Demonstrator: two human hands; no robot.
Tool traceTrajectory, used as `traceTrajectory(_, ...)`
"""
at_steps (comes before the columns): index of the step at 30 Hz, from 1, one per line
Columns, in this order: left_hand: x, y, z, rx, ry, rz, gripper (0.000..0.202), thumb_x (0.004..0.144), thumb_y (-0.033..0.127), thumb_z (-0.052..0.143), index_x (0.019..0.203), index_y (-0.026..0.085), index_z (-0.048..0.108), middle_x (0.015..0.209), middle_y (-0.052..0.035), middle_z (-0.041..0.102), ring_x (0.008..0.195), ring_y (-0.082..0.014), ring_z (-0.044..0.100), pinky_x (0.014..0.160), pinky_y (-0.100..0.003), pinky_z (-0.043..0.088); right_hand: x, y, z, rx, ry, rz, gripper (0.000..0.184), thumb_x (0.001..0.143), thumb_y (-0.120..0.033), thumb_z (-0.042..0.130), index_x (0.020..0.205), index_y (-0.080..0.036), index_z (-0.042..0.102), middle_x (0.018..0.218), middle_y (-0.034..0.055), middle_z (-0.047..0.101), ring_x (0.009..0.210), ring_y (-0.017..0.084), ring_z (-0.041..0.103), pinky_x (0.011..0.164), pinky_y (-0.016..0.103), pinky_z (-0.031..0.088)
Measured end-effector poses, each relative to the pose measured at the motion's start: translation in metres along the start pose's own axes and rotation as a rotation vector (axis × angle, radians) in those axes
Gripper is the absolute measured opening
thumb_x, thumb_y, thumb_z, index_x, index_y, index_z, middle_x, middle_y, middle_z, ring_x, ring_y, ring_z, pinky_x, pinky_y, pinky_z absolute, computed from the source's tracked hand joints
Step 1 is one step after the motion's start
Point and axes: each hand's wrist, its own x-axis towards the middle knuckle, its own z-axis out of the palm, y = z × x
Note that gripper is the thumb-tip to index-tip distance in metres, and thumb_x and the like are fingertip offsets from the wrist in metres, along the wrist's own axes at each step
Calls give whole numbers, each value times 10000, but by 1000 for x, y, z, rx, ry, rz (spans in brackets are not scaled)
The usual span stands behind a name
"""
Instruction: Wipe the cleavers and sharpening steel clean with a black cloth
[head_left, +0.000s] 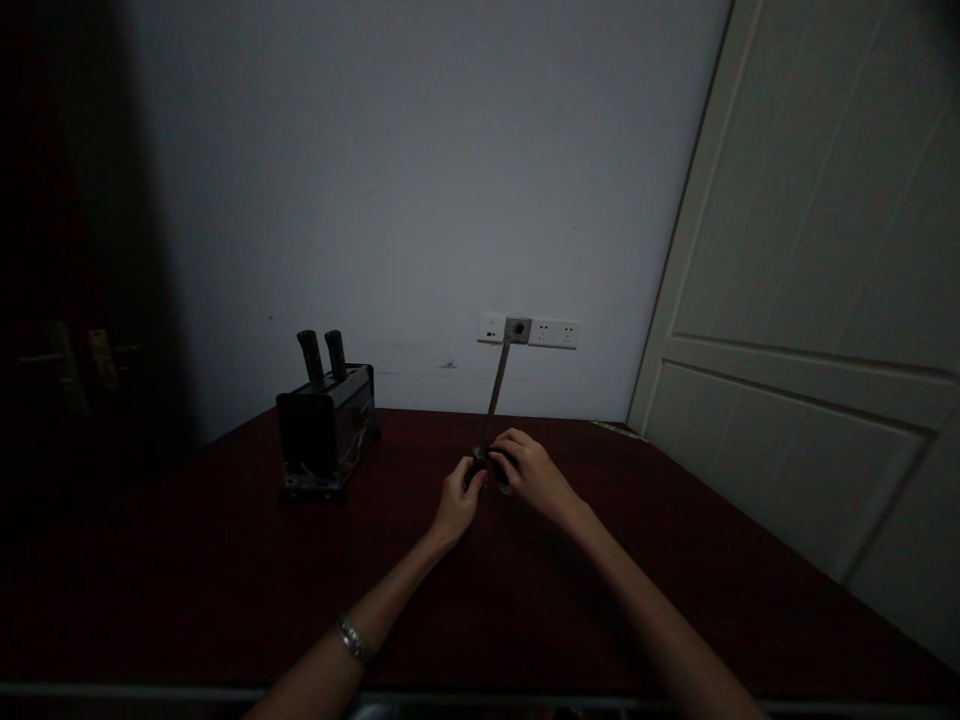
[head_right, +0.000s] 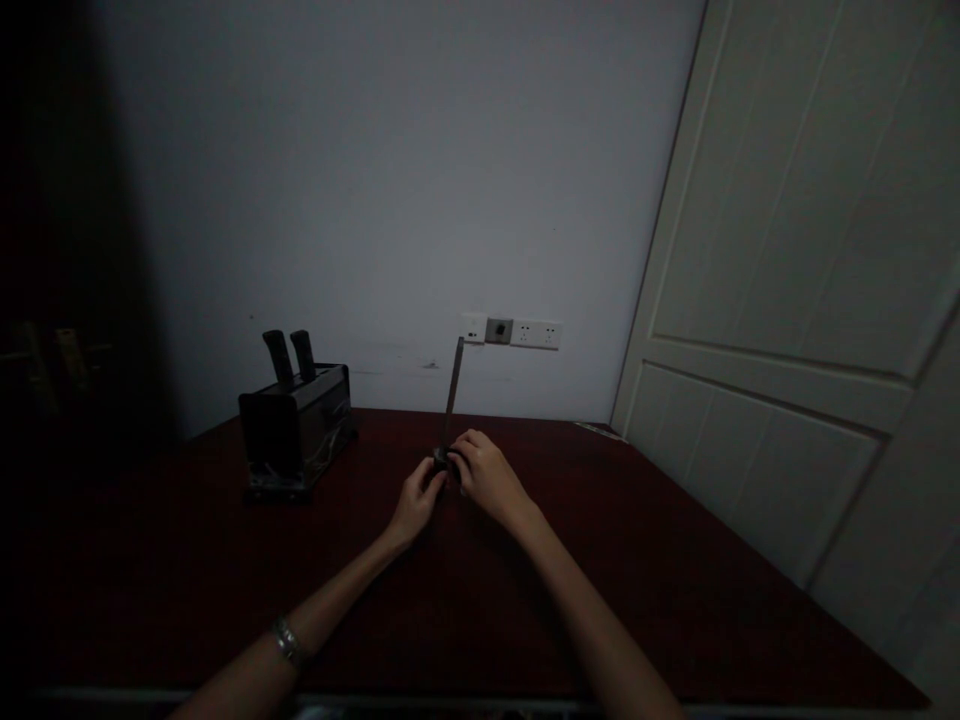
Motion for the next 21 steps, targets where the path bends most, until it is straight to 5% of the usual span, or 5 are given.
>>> traceTrajectory(9,-3,-3,2,48,43,45,119,824,259,439,858,161,496,809,-16,548,783,-139,522,732,-233,392,-3,-17,2,-249,-60,-50,172,850,-151,405,837,-145,576,848,96,555,809,199,490,722,338,452)
traceTrajectory(21,-1,0,0,54,80,18,118,814,286,454,845,173,463,780,-4,519,738,-130,497,692,-228,382,7,-9,-5,-204,-42,-92,154,828,-130,442,822,-160,593,824,81,571,801,197,482,716,333,445)
